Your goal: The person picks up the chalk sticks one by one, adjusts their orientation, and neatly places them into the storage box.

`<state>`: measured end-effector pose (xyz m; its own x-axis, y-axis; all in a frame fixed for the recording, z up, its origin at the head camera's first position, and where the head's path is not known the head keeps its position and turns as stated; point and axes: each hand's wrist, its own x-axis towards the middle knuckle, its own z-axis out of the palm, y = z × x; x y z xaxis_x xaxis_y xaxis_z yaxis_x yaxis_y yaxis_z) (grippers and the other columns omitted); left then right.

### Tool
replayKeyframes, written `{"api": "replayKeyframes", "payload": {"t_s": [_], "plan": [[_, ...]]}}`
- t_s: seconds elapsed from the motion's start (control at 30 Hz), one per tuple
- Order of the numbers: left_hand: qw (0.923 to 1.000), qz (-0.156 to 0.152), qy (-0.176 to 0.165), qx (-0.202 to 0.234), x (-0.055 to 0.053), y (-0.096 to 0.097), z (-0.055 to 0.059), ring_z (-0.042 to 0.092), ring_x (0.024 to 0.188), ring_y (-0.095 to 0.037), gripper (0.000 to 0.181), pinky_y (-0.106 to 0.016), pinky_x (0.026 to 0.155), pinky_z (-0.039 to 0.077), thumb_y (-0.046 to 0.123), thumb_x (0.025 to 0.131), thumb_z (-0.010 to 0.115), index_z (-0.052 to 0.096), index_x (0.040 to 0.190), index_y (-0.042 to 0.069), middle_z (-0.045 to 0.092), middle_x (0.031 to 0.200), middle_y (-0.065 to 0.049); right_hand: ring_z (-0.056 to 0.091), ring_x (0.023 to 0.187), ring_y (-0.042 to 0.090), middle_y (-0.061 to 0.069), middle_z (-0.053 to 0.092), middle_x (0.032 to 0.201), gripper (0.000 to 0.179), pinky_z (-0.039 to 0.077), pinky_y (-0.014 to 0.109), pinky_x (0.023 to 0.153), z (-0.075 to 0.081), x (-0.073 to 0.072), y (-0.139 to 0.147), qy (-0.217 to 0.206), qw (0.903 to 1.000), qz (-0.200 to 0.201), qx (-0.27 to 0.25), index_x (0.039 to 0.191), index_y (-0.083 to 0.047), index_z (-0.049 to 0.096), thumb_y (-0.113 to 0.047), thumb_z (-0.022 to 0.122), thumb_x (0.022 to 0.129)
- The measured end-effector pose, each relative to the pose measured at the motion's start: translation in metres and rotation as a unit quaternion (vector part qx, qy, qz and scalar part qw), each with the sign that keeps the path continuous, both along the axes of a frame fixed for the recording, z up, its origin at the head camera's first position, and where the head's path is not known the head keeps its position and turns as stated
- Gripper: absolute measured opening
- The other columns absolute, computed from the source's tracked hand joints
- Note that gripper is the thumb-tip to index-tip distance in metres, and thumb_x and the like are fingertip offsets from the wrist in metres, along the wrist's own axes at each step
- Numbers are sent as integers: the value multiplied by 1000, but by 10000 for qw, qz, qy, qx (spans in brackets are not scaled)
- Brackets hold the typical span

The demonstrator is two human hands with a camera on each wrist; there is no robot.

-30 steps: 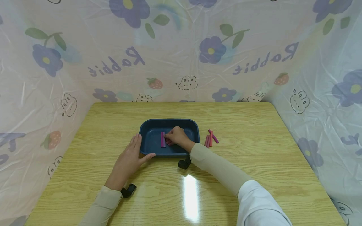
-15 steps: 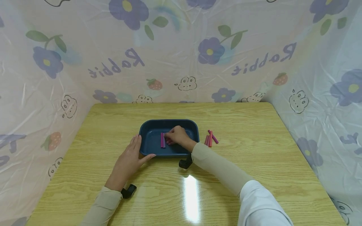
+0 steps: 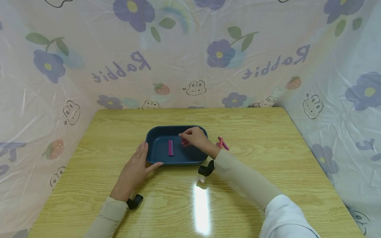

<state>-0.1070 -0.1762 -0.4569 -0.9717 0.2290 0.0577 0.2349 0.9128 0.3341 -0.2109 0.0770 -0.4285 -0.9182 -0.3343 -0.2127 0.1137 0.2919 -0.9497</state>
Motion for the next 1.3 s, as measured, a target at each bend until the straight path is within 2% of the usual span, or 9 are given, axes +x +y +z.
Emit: {"api": "replayKeyframes", "payload": {"t_s": [0.13, 0.33, 0.53, 0.67, 0.73, 0.9, 1.13, 1.3], "plan": [[10000, 6, 34, 3, 0, 0, -1, 14, 139, -32, 103, -52, 103, 29, 69, 81, 48, 10, 148, 0, 14, 152, -20, 66, 82, 32, 28, 63, 99, 26, 52, 47, 78, 12, 1, 15, -106, 9994, -237, -238, 98, 6, 67, -19, 62, 91], [10000, -22, 87, 31, -1, 0, -3, 14, 139, -33, 102, -53, 103, 29, 66, 82, 52, 11, 148, 0, 15, 152, -20, 62, 92, 42, 27, 64, 100, 31, 52, 47, 79, 26, 1, 40, -33, 9987, -412, -287, 104, 7, 65, -21, 61, 92], [9999, -36, 164, 25, 0, 0, -2, 15, 139, -33, 101, -52, 102, 31, 64, 82, 54, 13, 148, 0, 16, 151, -20, 64, 90, 37, 26, 63, 102, 36, 54, 39, 77, 31, -1, 67, 18, 9977, -560, -393, 112, 11, 60, -19, 59, 93], [9999, -36, 140, -2, 1, 1, 0, 15, 139, -33, 101, -52, 102, 31, 64, 82, 54, 13, 148, 0, 15, 151, -20, 64, 90, 35, 30, 60, 105, 35, 53, 40, 78, 36, 2, 83, 67, 9972, -677, -306, 113, 10, 60, -18, 57, 94], [9999, -40, 129, -5, 1, 1, 0, 16, 138, -33, 102, -53, 102, 31, 64, 82, 54, 12, 148, -1, 15, 151, -20, 64, 90, 34, 27, 61, 102, 32, 53, 42, 79, 37, 4, 92, 103, 9971, -727, -221, 111, 8, 61, -19, 57, 94], [9999, -31, 117, 6, 1, 1, 0, 16, 138, -33, 102, -53, 102, 31, 64, 82, 54, 12, 148, 0, 15, 152, -20, 64, 90, 34, 17, 64, 94, 32, 52, 45, 80, 35, 6, 114, 161, 9966, -805, 27, 109, 7, 62, -21, 58, 94], [9999, -34, 127, -12, 0, 0, -2, 14, 139, -32, 102, -52, 103, 29, 64, 82, 54, 12, 148, -1, 14, 152, -20, 60, 97, 41, 29, 59, 104, 32, 51, 46, 81, 25, 7, 138, 222, 9949, -906, 392, 107, 6, 62, -23, 56, 95], [9999, -36, 164, -2, 0, 1, -3, 15, 139, -32, 102, -52, 103, 30, 65, 82, 53, 13, 148, -1, 14, 152, -19, 62, 94, 38, 30, 59, 107, 38, 53, 41, 78, 20, 10, 149, 189, 9920, -896, 864, 108, 8, 62, -26, 55, 95]]}}
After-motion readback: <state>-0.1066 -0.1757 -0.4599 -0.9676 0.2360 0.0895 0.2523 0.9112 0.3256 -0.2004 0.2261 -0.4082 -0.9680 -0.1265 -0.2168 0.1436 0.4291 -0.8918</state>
